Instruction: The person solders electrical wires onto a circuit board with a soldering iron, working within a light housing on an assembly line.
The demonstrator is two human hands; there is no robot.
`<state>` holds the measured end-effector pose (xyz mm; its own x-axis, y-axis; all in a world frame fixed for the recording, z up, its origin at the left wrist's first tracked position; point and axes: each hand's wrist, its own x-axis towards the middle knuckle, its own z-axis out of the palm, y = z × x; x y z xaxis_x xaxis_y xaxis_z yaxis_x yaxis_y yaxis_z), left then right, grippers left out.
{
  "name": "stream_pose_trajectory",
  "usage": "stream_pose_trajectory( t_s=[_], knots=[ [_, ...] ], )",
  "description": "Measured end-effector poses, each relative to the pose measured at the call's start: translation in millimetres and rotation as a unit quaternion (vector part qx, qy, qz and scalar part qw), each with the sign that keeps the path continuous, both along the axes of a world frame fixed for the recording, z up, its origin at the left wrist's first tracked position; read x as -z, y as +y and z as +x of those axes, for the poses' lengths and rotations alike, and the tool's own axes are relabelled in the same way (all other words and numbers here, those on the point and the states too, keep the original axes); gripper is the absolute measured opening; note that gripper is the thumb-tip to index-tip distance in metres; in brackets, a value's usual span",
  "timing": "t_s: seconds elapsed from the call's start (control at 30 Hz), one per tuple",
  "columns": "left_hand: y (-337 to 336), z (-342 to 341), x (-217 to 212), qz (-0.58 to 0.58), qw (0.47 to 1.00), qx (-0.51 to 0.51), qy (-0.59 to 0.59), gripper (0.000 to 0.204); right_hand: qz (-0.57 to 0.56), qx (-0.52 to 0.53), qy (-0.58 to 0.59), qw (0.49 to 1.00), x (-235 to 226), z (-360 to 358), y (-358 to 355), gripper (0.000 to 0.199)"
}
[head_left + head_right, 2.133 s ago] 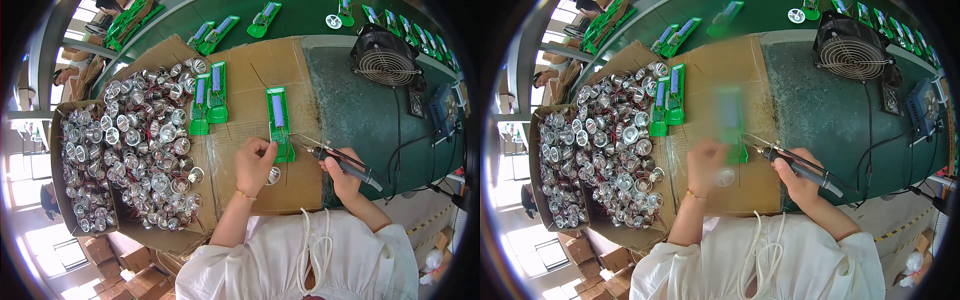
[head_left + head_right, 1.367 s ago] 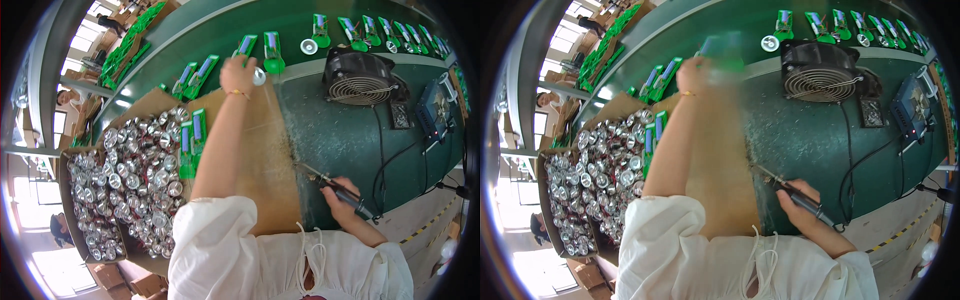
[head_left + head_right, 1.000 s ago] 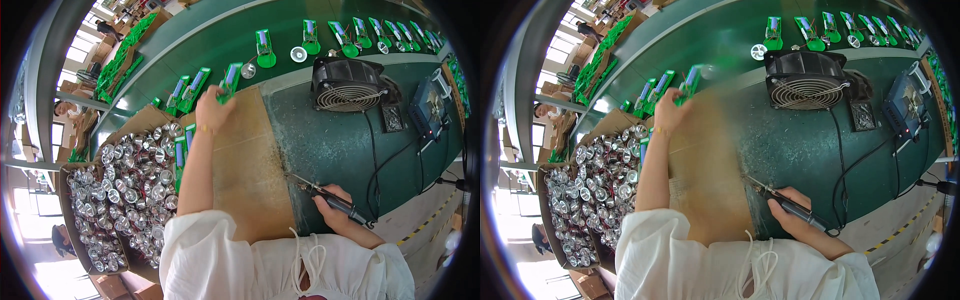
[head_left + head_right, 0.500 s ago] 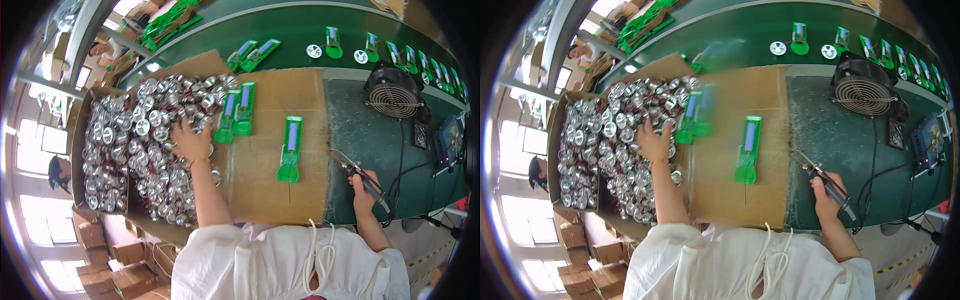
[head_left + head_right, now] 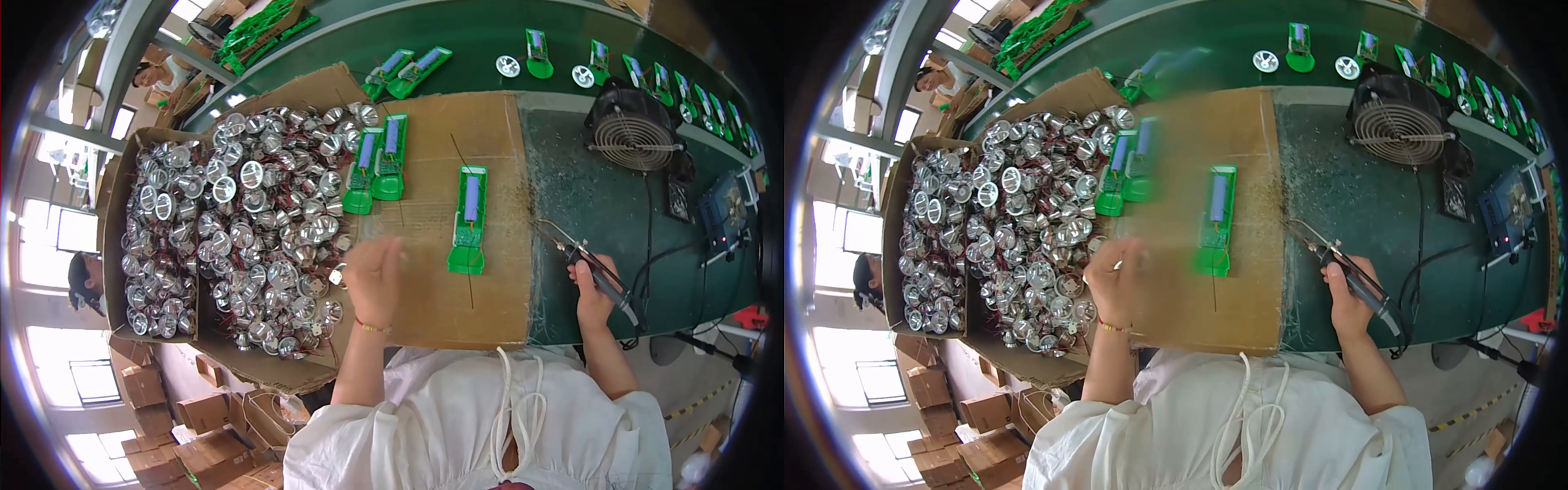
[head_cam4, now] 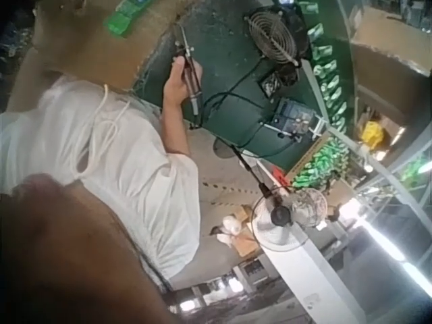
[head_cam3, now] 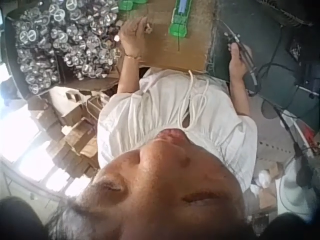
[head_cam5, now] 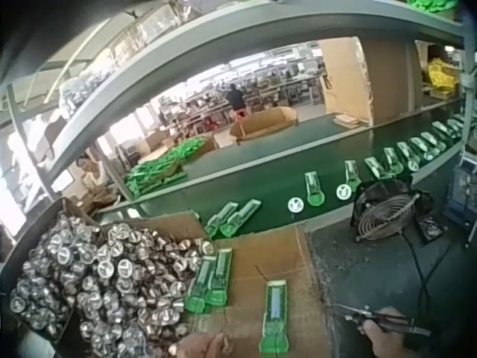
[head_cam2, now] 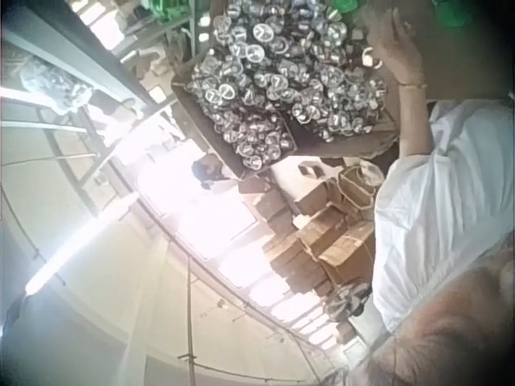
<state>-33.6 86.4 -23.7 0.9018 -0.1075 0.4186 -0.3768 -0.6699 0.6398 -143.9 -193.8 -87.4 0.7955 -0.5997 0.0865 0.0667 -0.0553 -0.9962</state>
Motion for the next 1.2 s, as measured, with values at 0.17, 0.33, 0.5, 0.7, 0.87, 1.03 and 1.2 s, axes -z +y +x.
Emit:
stream_pose_trajectory(
  t_s=[0.17, 0.33, 0.5, 0.7, 0.87, 1.03, 1.2],
  knots=[
    [-34, -21, 5, -0.051, 0.984, 0.031, 0.171, 0.011, 0.012, -0.030, -0.024, 0.999, -16, -8, 18, 0.017],
    [-36, -18, 31, -0.125, 0.963, 0.019, 0.238, 0.013, -0.128, -0.142, -0.072, 0.979, -27, 2, 34, 0.015],
    [-43, -15, 37, -0.057, 0.983, 0.046, 0.168, 0.012, -0.107, -0.148, -0.023, 0.983, -23, 9, 43, 0.017],
    [-47, -11, 34, -0.062, 0.978, 0.037, 0.194, 0.012, -0.081, -0.163, -0.007, 0.983, -21, 21, 52, 0.016],
    [-46, -7, 39, -0.073, 0.977, 0.053, 0.193, 0.013, -0.050, -0.143, -0.029, 0.988, -17, 25, 55, 0.013],
    [-47, -5, 37, -0.078, 0.973, 0.040, 0.216, 0.013, 0.002, -0.129, -0.007, 0.992, -15, 20, 58, 0.014],
    [-46, -5, 34, -0.076, 0.971, 0.042, 0.224, 0.015, -0.037, -0.132, -0.016, 0.990, -21, 10, 46, 0.014]
  ],
)
